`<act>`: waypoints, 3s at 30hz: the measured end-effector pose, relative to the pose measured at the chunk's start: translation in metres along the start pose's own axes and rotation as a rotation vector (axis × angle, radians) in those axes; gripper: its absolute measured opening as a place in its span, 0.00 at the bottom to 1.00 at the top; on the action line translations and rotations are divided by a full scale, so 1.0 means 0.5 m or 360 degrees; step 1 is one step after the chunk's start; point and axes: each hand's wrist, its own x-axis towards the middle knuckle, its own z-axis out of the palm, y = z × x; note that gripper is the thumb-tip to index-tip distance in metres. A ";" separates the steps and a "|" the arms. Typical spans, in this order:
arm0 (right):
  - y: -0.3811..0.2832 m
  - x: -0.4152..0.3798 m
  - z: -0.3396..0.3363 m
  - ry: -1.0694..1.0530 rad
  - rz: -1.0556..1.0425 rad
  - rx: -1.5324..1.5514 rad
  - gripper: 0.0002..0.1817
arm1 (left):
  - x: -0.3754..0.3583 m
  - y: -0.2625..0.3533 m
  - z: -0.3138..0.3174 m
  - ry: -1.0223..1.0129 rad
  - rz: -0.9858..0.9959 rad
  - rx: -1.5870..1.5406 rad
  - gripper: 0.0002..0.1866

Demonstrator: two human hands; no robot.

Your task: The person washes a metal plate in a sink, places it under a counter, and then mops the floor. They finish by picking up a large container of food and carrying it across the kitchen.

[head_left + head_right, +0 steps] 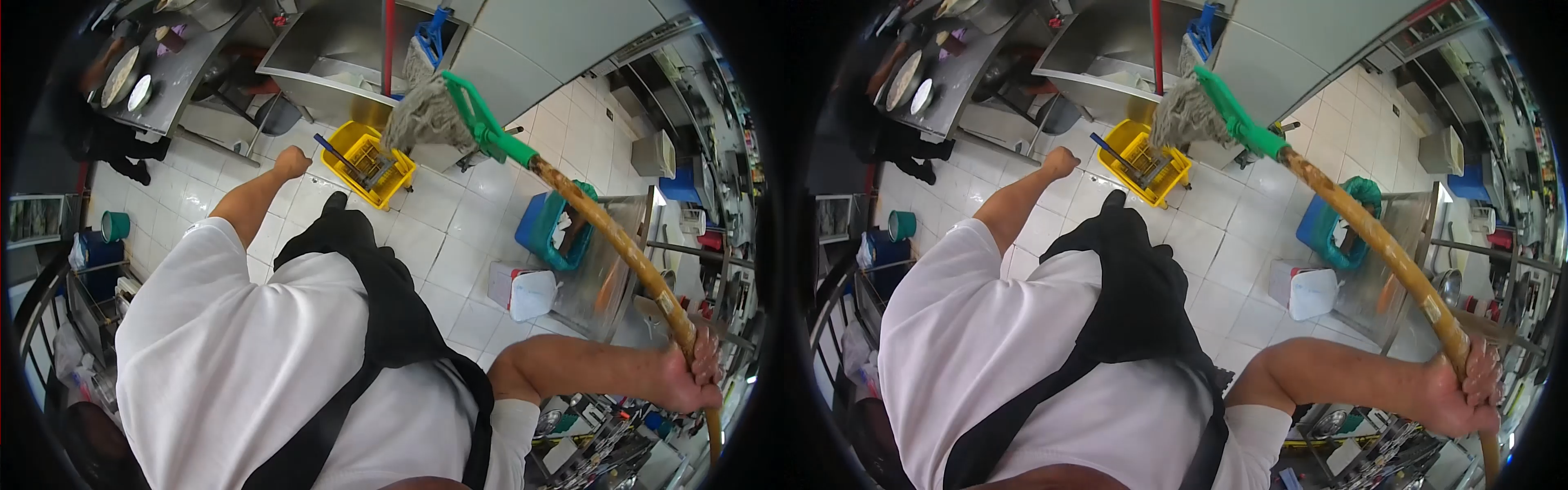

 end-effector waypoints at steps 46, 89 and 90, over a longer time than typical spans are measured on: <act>0.402 -0.679 -0.049 0.1372 0.0036 -0.1916 0.24 | 1.129 -0.141 0.026 -0.0478 0.0608 0.1357 0.20; 0.822 -0.512 0.357 -0.0231 0.0853 -0.0987 0.10 | 0.153 -0.050 -1.177 0.1138 0.0987 -0.0628 0.15; 0.872 -0.544 0.335 -0.0252 0.0984 -0.1033 0.11 | 0.138 -0.046 -1.170 0.1188 0.0970 -0.0542 0.16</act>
